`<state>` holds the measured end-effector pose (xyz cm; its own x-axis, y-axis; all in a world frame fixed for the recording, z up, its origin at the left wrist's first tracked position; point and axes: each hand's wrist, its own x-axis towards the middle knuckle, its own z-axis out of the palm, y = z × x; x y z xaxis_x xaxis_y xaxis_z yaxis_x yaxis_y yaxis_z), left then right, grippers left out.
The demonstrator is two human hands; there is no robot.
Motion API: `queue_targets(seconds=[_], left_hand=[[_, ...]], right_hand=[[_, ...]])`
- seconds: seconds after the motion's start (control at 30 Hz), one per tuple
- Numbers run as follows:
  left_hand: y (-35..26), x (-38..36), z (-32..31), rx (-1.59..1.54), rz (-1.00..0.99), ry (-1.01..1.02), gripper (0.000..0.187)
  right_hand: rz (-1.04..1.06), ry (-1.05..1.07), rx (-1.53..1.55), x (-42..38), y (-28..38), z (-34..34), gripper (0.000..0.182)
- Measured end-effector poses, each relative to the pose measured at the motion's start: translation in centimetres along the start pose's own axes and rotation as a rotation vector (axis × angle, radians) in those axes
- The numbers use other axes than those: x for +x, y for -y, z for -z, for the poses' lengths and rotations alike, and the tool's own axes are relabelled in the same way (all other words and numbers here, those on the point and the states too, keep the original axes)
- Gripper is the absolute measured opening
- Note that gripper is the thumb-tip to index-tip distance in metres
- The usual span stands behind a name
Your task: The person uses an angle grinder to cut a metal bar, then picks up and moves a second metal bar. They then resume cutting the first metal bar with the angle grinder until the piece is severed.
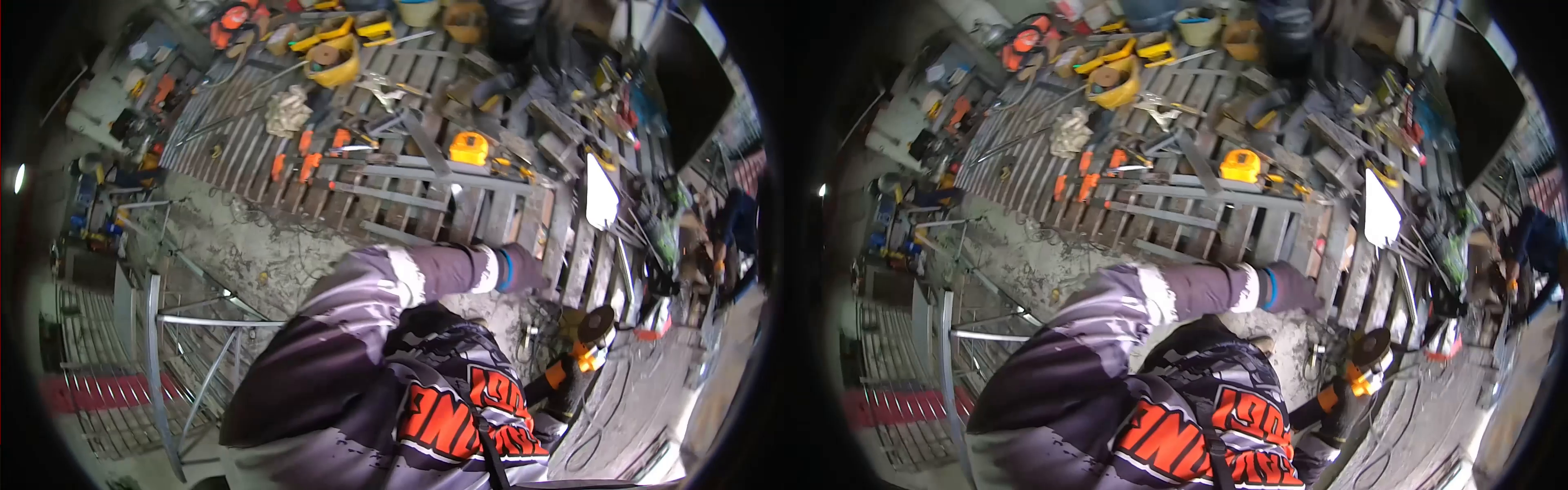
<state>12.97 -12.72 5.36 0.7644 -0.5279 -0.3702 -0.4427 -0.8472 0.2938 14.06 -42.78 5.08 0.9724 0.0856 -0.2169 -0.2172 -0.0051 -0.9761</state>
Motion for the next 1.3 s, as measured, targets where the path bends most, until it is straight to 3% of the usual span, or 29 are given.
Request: queue_targets(seconds=[0.13,0.27,0.33,0.5,0.67,0.73,0.77,0.8,0.87,0.9,0.93,0.97,1.0,1.07,1.2,1.3], left_hand=[[-0.5,0.1,0.0,-0.01,0.087,-0.017,0.054],[0.0,0.2,-0.4,-0.088,0.078,-0.058,0.062],[-0.4,1.4,-0.4,0.028,0.071,-0.052,0.059],[0.9,1.6,-3.3,-0.046,0.014,-0.281,0.049],[1.8,-1.4,-2.7,-0.165,-0.105,-0.291,0.058],[2.9,1.0,-5.8,-0.112,-0.191,-0.44,0.068],[1.6,-0.1,-3.0,-0.169,0.036,-0.197,0.071],[1.4,-0.2,-1.8,-0.257,0.101,-0.058,0.074],[1.0,-0.7,-0.9,-0.339,0.222,-0.049,0.087],[0.7,-0.6,-1.1,-0.421,0.251,-0.198,0.079],[0.0,-1.3,-1.5,-0.259,0.289,-0.313,0.078],[-0.5,-1.4,0.0,-0.099,0.318,-0.248,0.065],[-0.1,-2.1,-1.1,0.012,0.265,-0.421,0.049],[-0.2,-3.4,-2.5,0.033,0.378,-0.461,0.04],[1.0,-4.1,-3.9,0.028,0.32,-0.397,0.032],[0.6,-4.4,-4.0,-0.23,0.384,-0.402,0.033]], right_hand=[[-0.018,0.036,-0.008,0.6,-0.2,-0.3,0.045],[-0.034,0.08,-0.011,1.4,-0.9,-1.1,0.045],[-0.056,0.095,-0.024,1.4,-1.1,-1.3,0.045],[-0.125,0.137,-0.025,1.1,-2.6,-0.8,0.045],[-0.218,0.157,0.042,1.0,-4.8,2.6,0.044],[-0.309,0.159,0.123,2.5,-8.5,5.9,0.044],[-0.327,0.148,0.141,2.8,-9.6,7.3,0.044],[-0.179,0.155,0.012,0.4,-2.3,3.0,0.043],[-0.15,0.102,-0.019,-0.3,0.1,2.0,0.046],[-0.176,0.117,0.107,0.2,-1.3,3.0,0.045],[-0.182,0.088,0.028,-0.4,0.1,2.5,0.044],[-0.216,0.076,0.043,-0.1,-0.2,3.1,0.045],[-0.245,0.071,0.063,-0.3,-0.7,3.5,0.045],[-0.263,0.039,0.103,-0.7,-1.4,3.8,0.049],[-0.24,-0.008,0.057,-1.8,-1.8,4.3,0.053],[-0.213,-0.054,-0.035,-2.2,-2.4,4.5,0.057]])
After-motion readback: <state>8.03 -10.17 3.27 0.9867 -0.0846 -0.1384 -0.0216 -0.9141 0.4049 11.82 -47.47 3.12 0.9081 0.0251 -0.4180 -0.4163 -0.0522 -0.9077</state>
